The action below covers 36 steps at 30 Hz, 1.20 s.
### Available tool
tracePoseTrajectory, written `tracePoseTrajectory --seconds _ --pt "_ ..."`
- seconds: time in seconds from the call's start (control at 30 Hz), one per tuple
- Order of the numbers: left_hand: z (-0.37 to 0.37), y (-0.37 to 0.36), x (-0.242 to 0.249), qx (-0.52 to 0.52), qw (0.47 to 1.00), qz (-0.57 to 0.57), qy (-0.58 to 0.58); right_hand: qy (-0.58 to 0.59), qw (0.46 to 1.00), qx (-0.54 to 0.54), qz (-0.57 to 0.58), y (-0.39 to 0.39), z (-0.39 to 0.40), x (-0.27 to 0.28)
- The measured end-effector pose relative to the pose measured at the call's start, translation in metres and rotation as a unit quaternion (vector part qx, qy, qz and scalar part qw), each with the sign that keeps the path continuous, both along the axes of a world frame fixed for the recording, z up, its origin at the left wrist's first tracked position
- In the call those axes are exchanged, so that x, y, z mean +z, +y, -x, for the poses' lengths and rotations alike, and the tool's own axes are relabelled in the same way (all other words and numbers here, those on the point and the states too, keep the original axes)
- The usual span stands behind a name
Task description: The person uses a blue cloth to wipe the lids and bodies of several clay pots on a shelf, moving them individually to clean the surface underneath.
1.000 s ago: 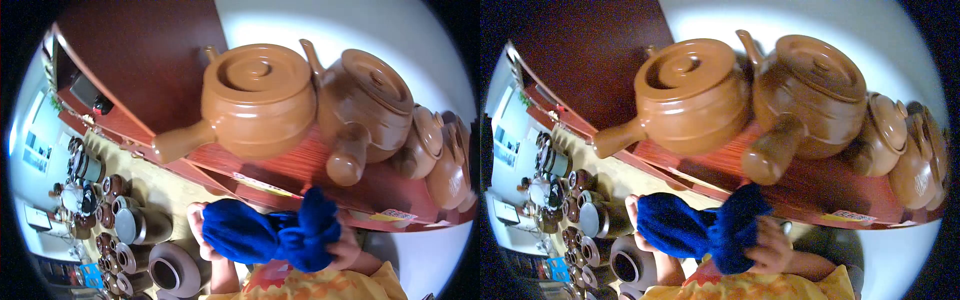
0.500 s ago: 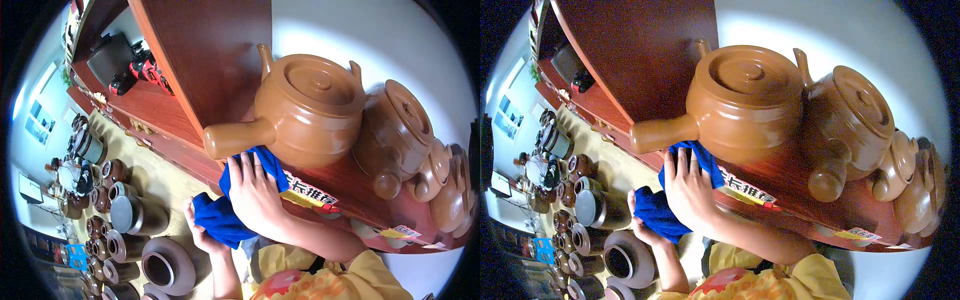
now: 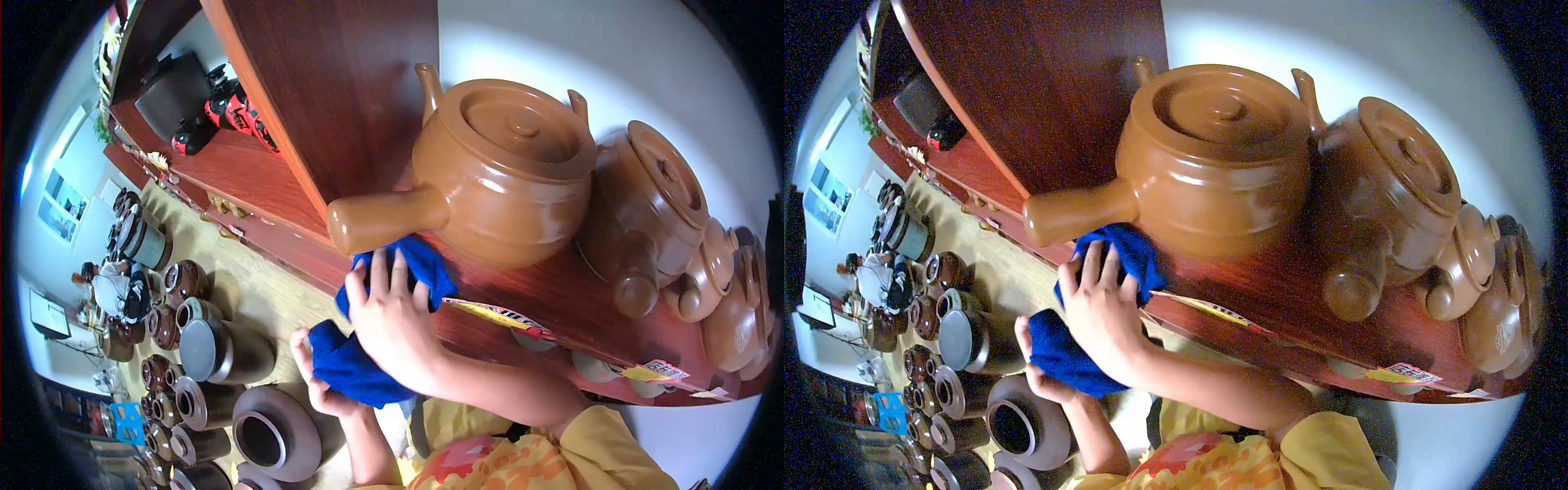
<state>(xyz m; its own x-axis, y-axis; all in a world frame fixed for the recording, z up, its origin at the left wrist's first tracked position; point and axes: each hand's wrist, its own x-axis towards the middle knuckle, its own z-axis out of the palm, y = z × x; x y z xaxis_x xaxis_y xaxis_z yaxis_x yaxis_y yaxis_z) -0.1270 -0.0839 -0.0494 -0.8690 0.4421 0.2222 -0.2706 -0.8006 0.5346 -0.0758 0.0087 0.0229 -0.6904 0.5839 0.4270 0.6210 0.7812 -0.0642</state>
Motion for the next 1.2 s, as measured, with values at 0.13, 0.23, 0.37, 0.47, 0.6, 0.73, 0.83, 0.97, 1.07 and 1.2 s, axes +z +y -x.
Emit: tracePoseTrajectory --seconds 0.13,0.23,0.37,0.47,0.6,0.73,0.83,0.97,1.07,1.2 --pt "-0.007 -0.005 0.000 0.076 0.997 -0.017 -0.017 0.069 0.986 0.116 0.095 -0.011 -0.005 0.000" --pt "-0.004 -0.007 0.002 0.059 0.998 -0.030 -0.013 0.060 0.981 0.088 0.160 -0.002 -0.007 0.020" --pt "-0.005 0.001 0.009 0.000 0.999 -0.043 0.023 0.048 0.992 0.025 0.118 0.013 -0.014 0.024" --pt "-0.008 0.008 0.004 -0.017 0.999 -0.047 0.011 -0.008 0.996 0.005 0.094 0.008 -0.018 0.024" --pt "-0.014 0.016 0.009 -0.019 0.999 -0.023 0.026 -0.038 0.999 -0.010 0.005 0.004 -0.019 0.027" --pt "-0.006 0.014 0.005 -0.050 0.997 -0.045 0.040 -0.117 0.991 -0.055 0.025 0.013 -0.017 0.044" --pt "-0.001 0.010 -0.003 -0.042 0.997 -0.009 0.064 -0.154 0.984 -0.090 0.000 0.017 -0.028 0.041" --pt "-0.007 0.013 0.003 -0.044 0.997 -0.010 0.065 -0.125 0.989 -0.071 0.017 0.018 -0.049 0.048" --pt "-0.011 0.015 0.003 -0.049 0.997 -0.009 0.055 -0.140 0.985 -0.080 0.057 0.017 -0.054 0.048" --pt "-0.013 0.019 0.001 -0.051 0.997 -0.012 0.048 -0.170 0.981 -0.088 0.024 0.012 -0.046 0.038"
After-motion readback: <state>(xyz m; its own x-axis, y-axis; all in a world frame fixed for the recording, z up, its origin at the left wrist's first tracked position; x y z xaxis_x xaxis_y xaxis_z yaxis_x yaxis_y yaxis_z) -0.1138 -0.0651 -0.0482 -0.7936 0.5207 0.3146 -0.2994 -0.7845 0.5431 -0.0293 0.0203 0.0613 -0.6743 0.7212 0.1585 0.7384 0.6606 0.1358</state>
